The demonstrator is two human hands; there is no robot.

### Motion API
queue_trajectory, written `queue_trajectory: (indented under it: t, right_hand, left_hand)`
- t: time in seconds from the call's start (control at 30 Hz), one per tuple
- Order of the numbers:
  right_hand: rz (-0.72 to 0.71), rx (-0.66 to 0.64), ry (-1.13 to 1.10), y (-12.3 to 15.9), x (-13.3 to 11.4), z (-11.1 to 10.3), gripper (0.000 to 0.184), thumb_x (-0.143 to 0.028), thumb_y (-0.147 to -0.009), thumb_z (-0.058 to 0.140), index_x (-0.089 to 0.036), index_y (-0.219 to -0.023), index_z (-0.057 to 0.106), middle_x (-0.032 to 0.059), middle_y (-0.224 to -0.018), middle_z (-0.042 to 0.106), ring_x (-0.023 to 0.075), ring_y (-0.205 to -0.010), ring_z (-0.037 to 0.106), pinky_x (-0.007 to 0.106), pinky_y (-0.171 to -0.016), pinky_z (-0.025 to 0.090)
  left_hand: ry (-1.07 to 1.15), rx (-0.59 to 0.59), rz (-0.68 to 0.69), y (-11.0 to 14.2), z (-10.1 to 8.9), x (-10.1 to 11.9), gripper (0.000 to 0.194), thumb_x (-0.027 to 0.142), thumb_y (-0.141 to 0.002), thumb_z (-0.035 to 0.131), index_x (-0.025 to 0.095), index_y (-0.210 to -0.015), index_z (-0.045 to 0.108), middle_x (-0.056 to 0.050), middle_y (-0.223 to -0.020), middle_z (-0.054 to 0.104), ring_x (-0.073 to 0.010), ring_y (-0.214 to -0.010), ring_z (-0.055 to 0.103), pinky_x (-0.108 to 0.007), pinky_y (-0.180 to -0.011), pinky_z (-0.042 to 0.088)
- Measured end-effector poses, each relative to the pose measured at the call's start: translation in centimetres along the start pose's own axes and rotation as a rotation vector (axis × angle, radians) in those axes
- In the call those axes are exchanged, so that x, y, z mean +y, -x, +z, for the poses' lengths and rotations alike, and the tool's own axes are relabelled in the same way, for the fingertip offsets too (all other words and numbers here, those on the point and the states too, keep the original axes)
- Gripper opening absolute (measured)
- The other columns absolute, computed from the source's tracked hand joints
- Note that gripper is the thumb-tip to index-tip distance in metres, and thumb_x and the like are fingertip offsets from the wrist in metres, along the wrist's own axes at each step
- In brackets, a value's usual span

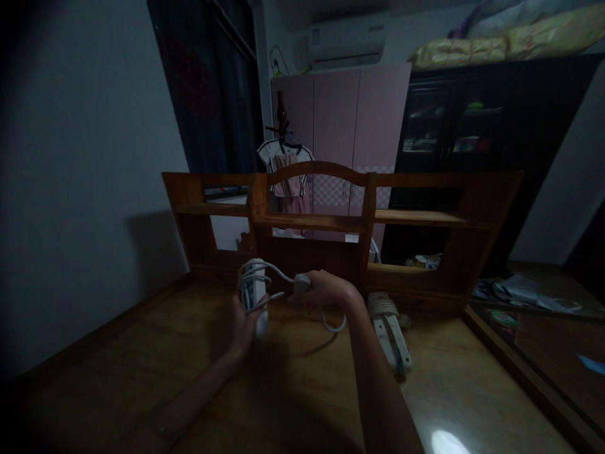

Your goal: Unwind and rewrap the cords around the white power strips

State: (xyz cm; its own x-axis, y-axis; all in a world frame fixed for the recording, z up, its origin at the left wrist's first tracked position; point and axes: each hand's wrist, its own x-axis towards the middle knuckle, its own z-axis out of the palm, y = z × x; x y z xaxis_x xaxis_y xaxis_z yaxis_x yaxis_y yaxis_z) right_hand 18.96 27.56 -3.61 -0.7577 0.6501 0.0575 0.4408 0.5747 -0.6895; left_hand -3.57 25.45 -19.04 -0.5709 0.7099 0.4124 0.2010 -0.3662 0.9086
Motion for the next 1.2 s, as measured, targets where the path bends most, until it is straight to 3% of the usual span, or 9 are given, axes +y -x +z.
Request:
queue_trajectory:
  t: [0.23, 0.33, 0.47, 0.53, 0.67, 0.8, 0.9, 1.03, 1.2]
  right_hand:
    - [0.112, 0.163, 0.113, -2.2, 2.6, 0.8, 0.03, -0.048, -0.075, 0.069, -0.018, -0.08, 0.067, 0.0003, -0.063, 0.066, 0.0161, -0.062, 0.062, 0.021, -0.054, 0.042]
    - [0.154, 0.314, 0.18, -2.9, 2.7, 2.1, 0.044, -0.047, -0.077, 0.068, -0.017, -0.108, 0.063, 0.0049, -0.078, 0.069, 0.0195, -0.072, 0.064, 0.024, -0.062, 0.045]
    - [0.238, 0.575, 0.406, -1.6, 2.5, 5.5, 0.085, -0.04, -0.077, 0.069, -0.014, -0.146, 0.026, 0.0169, -0.11, 0.062, 0.029, -0.1, 0.061, 0.036, -0.08, 0.047]
    - [0.156, 0.661, 0.457, 0.0, 2.2, 7.6, 0.085, -0.035, -0.081, 0.064, -0.018, -0.149, 0.017, 0.0179, -0.125, 0.053, 0.0304, -0.114, 0.053, 0.041, -0.089, 0.046]
    - [-0.035, 0.808, 0.44, 3.3, 1.4, 11.6, 0.065, -0.025, -0.088, 0.051, -0.029, -0.147, 0.024, 0.0104, -0.137, 0.045, 0.0279, -0.124, 0.046, 0.046, -0.102, 0.04]
    - [-0.119, 0.782, 0.33, 4.2, 0.9, 13.7, 0.064, -0.032, -0.09, 0.048, -0.031, -0.148, 0.021, 0.0063, -0.145, 0.037, 0.0266, -0.132, 0.038, 0.046, -0.108, 0.036]
    - [-0.095, 0.771, 0.118, 3.8, 0.8, 14.2, 0.062, -0.039, -0.092, 0.047, -0.029, -0.148, 0.022, 0.0055, -0.147, 0.036, 0.0253, -0.135, 0.034, 0.046, -0.11, 0.032]
    - [0.017, 0.845, -0.239, 3.7, 1.1, 13.9, 0.046, -0.046, -0.095, 0.039, -0.031, -0.138, 0.038, 0.0046, -0.135, 0.049, 0.0246, -0.125, 0.046, 0.042, -0.104, 0.04]
    - [0.16, 1.064, -0.421, 4.3, 2.5, 13.1, 0.045, -0.057, -0.093, 0.032, -0.024, -0.108, 0.058, 0.0081, -0.108, 0.063, 0.0269, -0.094, 0.061, 0.039, -0.08, 0.051]
  left_hand:
    - [0.04, -0.018, 0.108, 0.6, 0.2, 1.8, 0.068, 0.038, -0.078, 0.069, 0.027, -0.134, 0.032, -0.008, -0.13, 0.048, -0.0217, -0.117, 0.051, -0.038, -0.1, 0.04]
    - [0.012, 0.012, 0.14, 0.7, 0.0, 2.1, 0.069, 0.038, -0.077, 0.07, 0.026, -0.133, 0.033, -0.009, -0.131, 0.046, -0.0232, -0.12, 0.049, -0.039, -0.102, 0.038]
    - [-0.055, 0.021, 0.238, 1.0, -0.3, 2.7, 0.072, 0.038, -0.074, 0.072, 0.024, -0.133, 0.035, -0.011, -0.131, 0.043, -0.0249, -0.124, 0.044, -0.041, -0.104, 0.036]
    - [-0.065, 0.002, 0.289, 1.4, -0.3, 3.1, 0.073, 0.037, -0.073, 0.073, 0.022, -0.133, 0.035, -0.012, -0.132, 0.042, -0.0258, -0.125, 0.043, -0.042, -0.105, 0.036]
    - [-0.059, -0.083, 0.325, 2.3, -0.3, 3.8, 0.072, 0.034, -0.076, 0.069, 0.022, -0.136, 0.032, -0.013, -0.131, 0.044, -0.0267, -0.122, 0.047, -0.043, -0.101, 0.039]
    - [-0.203, -0.188, 0.338, 3.1, -0.5, 4.4, 0.072, 0.033, -0.079, 0.066, 0.024, -0.139, 0.027, -0.011, -0.131, 0.048, -0.0265, -0.116, 0.053, -0.042, -0.094, 0.046]
    - [-0.307, -0.293, 0.463, 3.4, -0.7, 4.5, 0.074, 0.029, -0.078, 0.065, 0.024, -0.141, 0.026, -0.012, -0.138, 0.043, -0.0269, -0.123, 0.048, -0.042, -0.096, 0.046]
    - [-0.409, -0.431, 0.635, 3.7, -0.6, 4.6, 0.078, 0.021, -0.076, 0.065, 0.024, -0.143, 0.024, -0.011, -0.145, 0.034, -0.0265, -0.132, 0.038, -0.042, -0.101, 0.043]
    - [-0.497, -0.446, 0.663, 4.6, -0.2, 4.8, 0.075, 0.022, -0.076, 0.066, 0.029, -0.142, 0.029, -0.008, -0.143, 0.04, -0.0264, -0.126, 0.045, -0.041, -0.096, 0.048]
